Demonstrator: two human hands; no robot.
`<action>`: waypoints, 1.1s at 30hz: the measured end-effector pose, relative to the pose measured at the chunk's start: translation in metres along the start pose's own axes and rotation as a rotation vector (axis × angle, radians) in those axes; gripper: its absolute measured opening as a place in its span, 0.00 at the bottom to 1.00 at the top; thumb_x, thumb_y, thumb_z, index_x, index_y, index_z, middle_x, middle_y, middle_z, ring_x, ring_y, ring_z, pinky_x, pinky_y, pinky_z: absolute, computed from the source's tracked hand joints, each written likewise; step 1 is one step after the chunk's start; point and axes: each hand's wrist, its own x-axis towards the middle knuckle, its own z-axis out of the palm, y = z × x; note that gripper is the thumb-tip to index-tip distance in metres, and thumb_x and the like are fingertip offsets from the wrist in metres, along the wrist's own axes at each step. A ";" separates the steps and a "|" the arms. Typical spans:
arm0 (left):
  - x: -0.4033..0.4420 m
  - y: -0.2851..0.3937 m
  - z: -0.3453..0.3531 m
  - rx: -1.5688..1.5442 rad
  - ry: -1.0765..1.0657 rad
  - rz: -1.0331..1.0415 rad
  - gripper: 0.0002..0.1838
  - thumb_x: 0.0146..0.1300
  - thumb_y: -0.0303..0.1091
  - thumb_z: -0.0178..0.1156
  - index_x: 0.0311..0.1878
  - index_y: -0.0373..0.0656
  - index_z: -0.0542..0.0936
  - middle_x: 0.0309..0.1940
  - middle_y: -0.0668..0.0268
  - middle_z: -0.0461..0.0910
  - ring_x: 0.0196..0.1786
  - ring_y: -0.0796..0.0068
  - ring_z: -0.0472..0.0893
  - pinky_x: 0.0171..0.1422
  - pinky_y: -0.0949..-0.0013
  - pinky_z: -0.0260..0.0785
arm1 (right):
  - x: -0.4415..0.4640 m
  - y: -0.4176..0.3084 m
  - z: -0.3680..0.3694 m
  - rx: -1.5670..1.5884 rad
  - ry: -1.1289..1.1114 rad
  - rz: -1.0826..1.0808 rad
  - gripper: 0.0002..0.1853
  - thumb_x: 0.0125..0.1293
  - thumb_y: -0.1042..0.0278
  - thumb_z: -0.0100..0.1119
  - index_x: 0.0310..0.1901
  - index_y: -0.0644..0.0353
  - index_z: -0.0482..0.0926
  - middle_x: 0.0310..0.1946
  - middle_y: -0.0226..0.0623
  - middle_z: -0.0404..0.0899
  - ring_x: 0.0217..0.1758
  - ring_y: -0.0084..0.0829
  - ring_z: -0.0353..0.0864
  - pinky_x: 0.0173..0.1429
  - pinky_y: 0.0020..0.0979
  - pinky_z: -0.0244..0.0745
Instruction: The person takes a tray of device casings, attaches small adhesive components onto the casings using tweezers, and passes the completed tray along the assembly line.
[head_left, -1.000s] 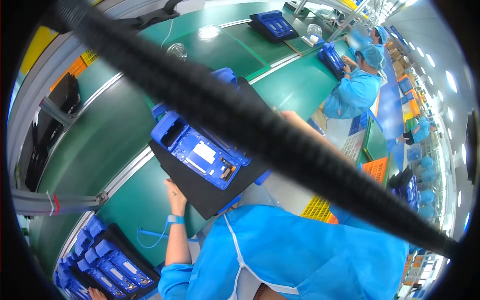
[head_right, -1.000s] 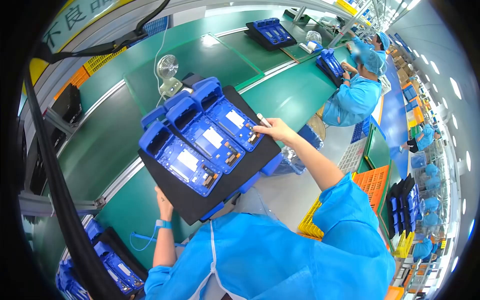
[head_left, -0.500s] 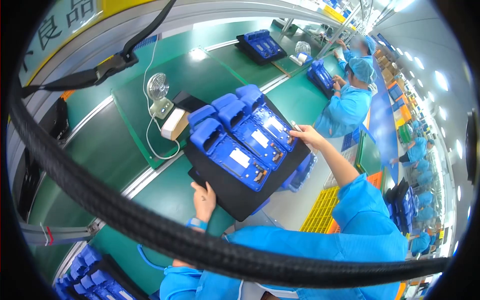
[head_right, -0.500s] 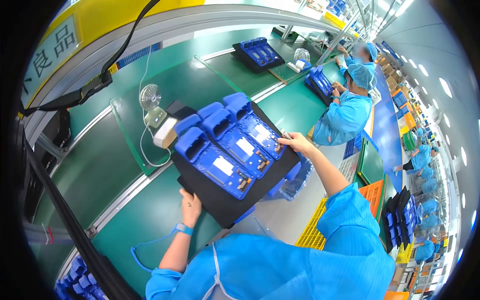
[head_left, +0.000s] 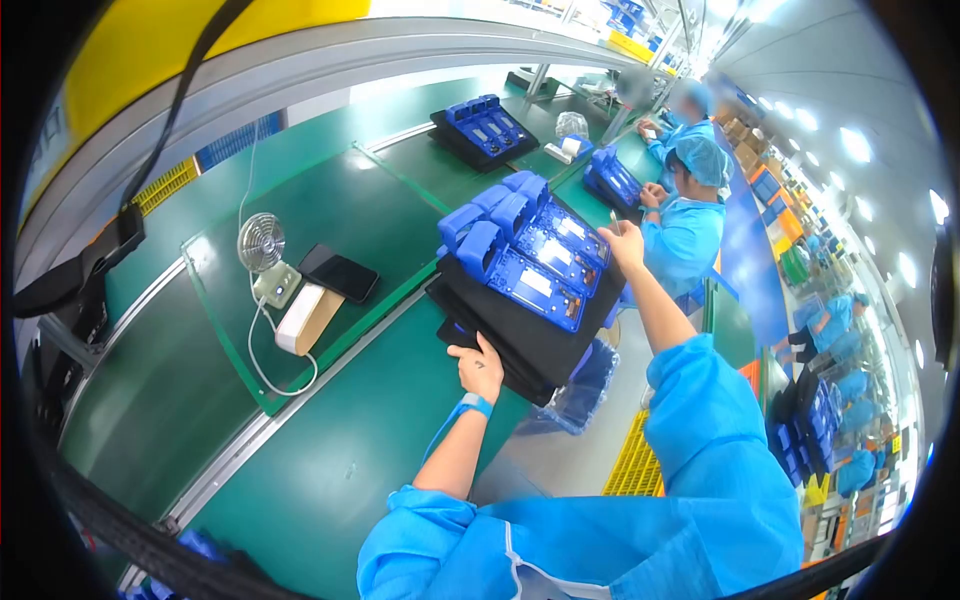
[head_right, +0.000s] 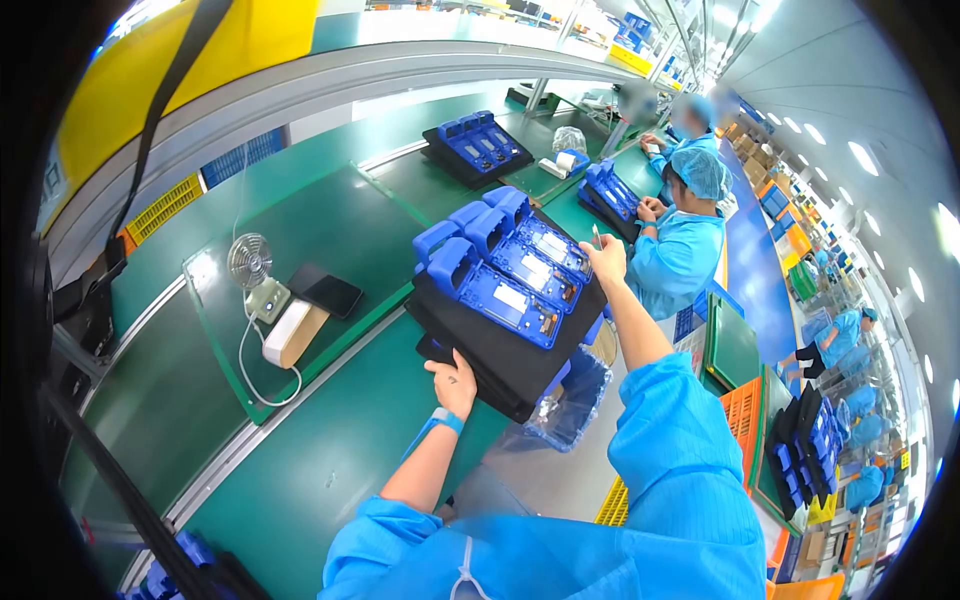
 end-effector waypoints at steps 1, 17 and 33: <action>0.006 0.003 0.010 -0.003 -0.006 0.006 0.35 0.64 0.50 0.44 0.48 0.16 0.55 0.30 0.34 0.75 0.35 0.38 0.76 0.41 0.52 0.70 | -0.001 -0.002 -0.004 -0.003 0.008 0.001 0.19 0.44 0.58 0.69 0.32 0.63 0.78 0.27 0.40 0.78 0.31 0.34 0.78 0.38 0.31 0.70; 0.071 0.047 0.174 -0.117 0.042 0.098 0.44 0.60 0.62 0.42 0.49 0.18 0.53 0.27 0.39 0.77 0.36 0.39 0.76 0.41 0.53 0.71 | -0.178 0.116 -0.103 0.248 -0.100 -0.022 0.08 0.52 0.75 0.63 0.34 0.64 0.77 0.33 0.31 0.69 0.28 0.19 0.72 0.29 0.19 0.66; -0.053 0.032 0.120 -0.895 -0.685 -0.043 0.14 0.65 0.38 0.44 0.27 0.40 0.68 0.10 0.72 0.57 0.12 0.77 0.60 0.14 0.72 0.51 | -0.343 0.217 -0.054 0.176 -0.282 0.234 0.12 0.50 0.65 0.65 0.33 0.63 0.78 0.25 0.32 0.77 0.27 0.22 0.72 0.32 0.24 0.67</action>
